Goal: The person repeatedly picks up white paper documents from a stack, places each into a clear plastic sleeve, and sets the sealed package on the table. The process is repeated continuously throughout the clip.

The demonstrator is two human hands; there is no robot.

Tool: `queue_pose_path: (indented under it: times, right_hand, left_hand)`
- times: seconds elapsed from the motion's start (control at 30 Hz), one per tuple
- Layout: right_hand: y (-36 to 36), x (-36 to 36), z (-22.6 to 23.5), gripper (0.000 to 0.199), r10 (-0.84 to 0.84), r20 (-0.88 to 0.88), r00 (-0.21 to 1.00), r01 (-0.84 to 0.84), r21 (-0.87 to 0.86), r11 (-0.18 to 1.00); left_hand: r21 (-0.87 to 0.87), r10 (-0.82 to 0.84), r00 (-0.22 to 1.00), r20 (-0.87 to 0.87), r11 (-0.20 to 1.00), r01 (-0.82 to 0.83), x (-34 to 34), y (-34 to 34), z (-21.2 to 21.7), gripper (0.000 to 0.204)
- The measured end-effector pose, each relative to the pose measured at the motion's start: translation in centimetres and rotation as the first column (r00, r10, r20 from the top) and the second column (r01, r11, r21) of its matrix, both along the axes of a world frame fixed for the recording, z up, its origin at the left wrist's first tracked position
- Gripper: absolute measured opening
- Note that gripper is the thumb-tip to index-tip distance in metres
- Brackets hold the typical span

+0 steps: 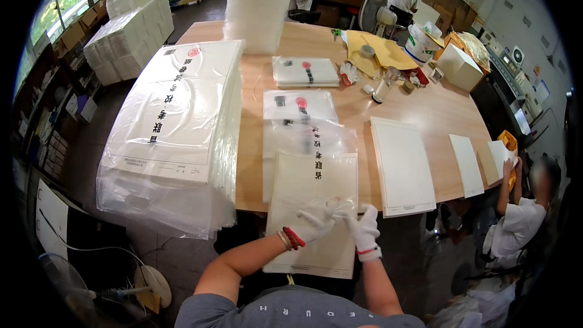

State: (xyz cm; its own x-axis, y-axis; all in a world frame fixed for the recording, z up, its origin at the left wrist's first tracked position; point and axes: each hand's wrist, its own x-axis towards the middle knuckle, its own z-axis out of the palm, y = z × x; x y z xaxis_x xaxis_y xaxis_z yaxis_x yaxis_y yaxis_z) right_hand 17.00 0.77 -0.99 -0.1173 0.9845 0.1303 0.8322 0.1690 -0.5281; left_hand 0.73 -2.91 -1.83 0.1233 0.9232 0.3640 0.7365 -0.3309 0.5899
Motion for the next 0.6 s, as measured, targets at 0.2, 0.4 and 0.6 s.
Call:
queue_pose_path:
  times: [0.2,0.4,0.6]
  right_hand:
    - [5.6,-1.7,-3.7,0.063,0.050,0.216,0.975,0.001,-0.228,0.974]
    - [3.4,1.2,-4.9,0.078,0.295,0.155,0.943,-0.235,-0.317,0.919]
    - [-3.9,3.3,-2.6,0.079,0.341,0.008,0.940,-0.304,-0.434,0.848]
  left_hand:
    - [-0.060,0.160,0.954,0.253,0.987,-0.149,-8.9,-0.2,-5.0,0.044]
    - [-0.129,0.398,0.866,0.303,0.917,-0.377,-9.8,-3.7,-5.3,0.040]
    - [-0.454,0.501,0.854,0.143,0.800,-0.393,-7.5,-11.7,-2.7,0.032]
